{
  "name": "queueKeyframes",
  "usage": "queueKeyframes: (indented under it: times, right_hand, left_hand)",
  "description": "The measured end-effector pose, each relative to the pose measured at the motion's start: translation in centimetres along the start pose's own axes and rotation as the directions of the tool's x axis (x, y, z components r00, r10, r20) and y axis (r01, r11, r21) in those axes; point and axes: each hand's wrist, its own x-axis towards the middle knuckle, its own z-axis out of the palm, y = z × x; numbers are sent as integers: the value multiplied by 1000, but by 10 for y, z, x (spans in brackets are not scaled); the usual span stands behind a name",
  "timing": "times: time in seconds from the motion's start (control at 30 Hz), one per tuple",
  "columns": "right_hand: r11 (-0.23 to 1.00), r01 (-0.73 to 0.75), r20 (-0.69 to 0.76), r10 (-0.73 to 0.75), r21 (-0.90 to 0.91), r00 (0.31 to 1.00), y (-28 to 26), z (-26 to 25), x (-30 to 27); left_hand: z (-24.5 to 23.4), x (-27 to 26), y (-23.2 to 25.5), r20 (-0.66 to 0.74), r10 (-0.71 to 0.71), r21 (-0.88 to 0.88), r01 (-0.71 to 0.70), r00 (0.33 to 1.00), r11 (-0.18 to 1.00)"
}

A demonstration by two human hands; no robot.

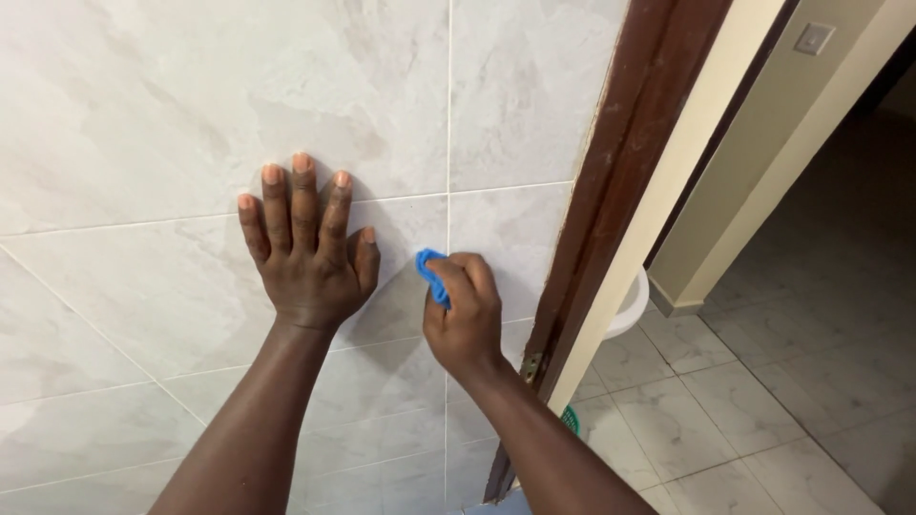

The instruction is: The person enters a tiled bathroom and wipes the wall tiles with a blue cloth. They repeatedly rub the same wall area in circular and back-and-forth motions, occasionally pausing to adjust the cloth. The toilet, toilet paper holder, and a mop are visible in the background.

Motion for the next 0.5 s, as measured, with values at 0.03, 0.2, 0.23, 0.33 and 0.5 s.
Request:
queueKeyframes:
  times: [0.03, 0.2, 0.23, 0.33, 0.5]
  right_hand:
    - [1000, 0, -3, 0, 0, 1000, 10, 0, 4]
    - [993, -114, -205, 104, -38, 973, 45, -35, 28]
    - [993, -114, -208, 103, -40, 973, 44, -41, 26]
    - [957, -246, -258, 201, -156, 945, 46, -46, 12]
    - [996, -83, 18, 82, 22, 996, 17, -8, -1]
  left_hand:
    - [1, -1, 0, -2, 3, 0, -3, 1000, 1000]
    - [0, 0, 1, -17, 2, -20, -3, 1000, 1000]
    - [0, 1, 0, -20, 4, -23, -5, 1000, 1000]
    - [1, -1, 2, -24, 3, -32, -4, 1000, 999]
    - [2, -1, 1, -25, -12, -8, 11, 1000, 1000]
